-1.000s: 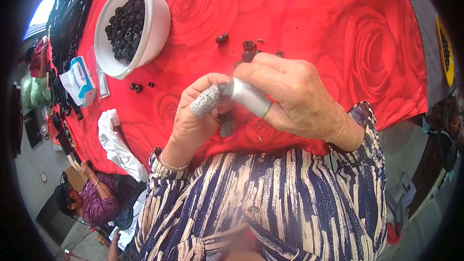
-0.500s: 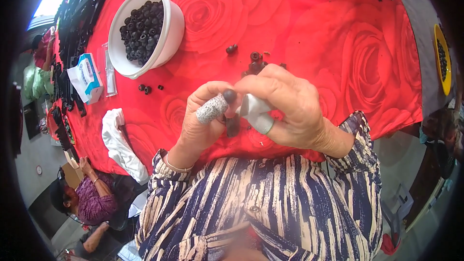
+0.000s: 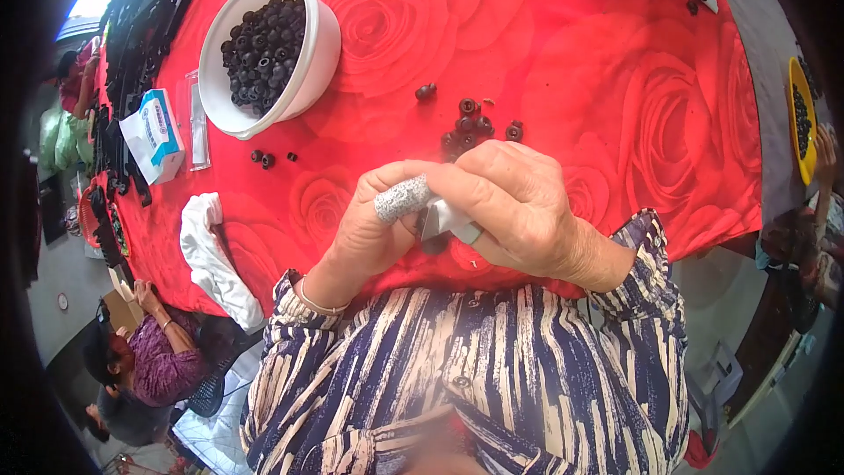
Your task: The person picks up plastic cord locks, trims excess material from each piece with a small blade, and places them onto the table.
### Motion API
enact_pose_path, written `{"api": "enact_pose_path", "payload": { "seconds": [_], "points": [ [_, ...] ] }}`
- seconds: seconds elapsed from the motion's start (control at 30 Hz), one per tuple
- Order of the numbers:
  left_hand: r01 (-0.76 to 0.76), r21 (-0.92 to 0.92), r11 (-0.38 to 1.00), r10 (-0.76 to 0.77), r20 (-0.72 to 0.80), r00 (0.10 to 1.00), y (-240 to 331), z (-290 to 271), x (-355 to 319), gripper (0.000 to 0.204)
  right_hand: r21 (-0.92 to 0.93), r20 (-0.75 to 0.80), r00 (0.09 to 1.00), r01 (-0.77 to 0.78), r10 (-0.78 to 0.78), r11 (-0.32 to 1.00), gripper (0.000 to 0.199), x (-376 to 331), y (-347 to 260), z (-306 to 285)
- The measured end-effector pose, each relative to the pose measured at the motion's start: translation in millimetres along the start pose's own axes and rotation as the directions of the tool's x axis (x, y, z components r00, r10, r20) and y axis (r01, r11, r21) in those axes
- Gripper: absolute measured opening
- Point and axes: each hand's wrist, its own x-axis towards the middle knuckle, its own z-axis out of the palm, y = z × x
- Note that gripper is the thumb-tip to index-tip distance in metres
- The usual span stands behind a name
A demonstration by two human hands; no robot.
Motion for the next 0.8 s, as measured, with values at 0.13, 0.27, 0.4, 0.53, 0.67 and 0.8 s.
{"api": "enact_pose_path", "payload": {
  "seconds": [0.13, 0.27, 0.4, 0.53, 0.67, 0.8],
  "points": [
    [0.057, -0.068, 0.996, -0.055, 0.024, 0.998, -0.2, -3.0, 0.0, 0.023, 0.001, -0.019, 1.000, -0.016, 0.016, 1.000, 0.045, 0.5, 3.1, 1.7],
    [0.200, -0.096, 0.975, -0.191, 0.092, 0.977, 7.1, -3.3, -0.2, 0.023, 0.061, -0.016, 0.999, -0.049, 0.050, 0.997, 0.043, -0.9, 3.0, 1.9],
    [0.220, -0.125, 0.967, -0.205, 0.123, 0.971, 4.8, -4.7, -2.3, 0.022, 0.167, 0.023, 0.996, -0.092, 0.090, 0.982, 0.037, 1.8, 3.6, 1.7],
    [0.236, -0.122, 0.964, -0.226, 0.089, 0.970, 4.4, -4.2, -0.8, 0.022, 0.105, -0.015, 1.000, -0.015, 0.017, 0.994, 0.035, 1.8, 2.4, -0.5],
    [0.224, -0.125, 0.967, -0.224, 0.016, 0.975, 2.5, 0.2, 0.6, 0.022, 0.033, -0.025, 0.997, 0.075, -0.074, 0.997, 0.034, 1.2, 4.4, -0.7],
    [0.163, -0.040, 0.986, -0.161, 0.049, 0.986, 6.0, -4.5, 3.2, 0.023, 0.176, 0.014, 0.981, -0.194, 0.195, 0.965, 0.033, 6.4, 0.6, 0.6]
  ]
}}
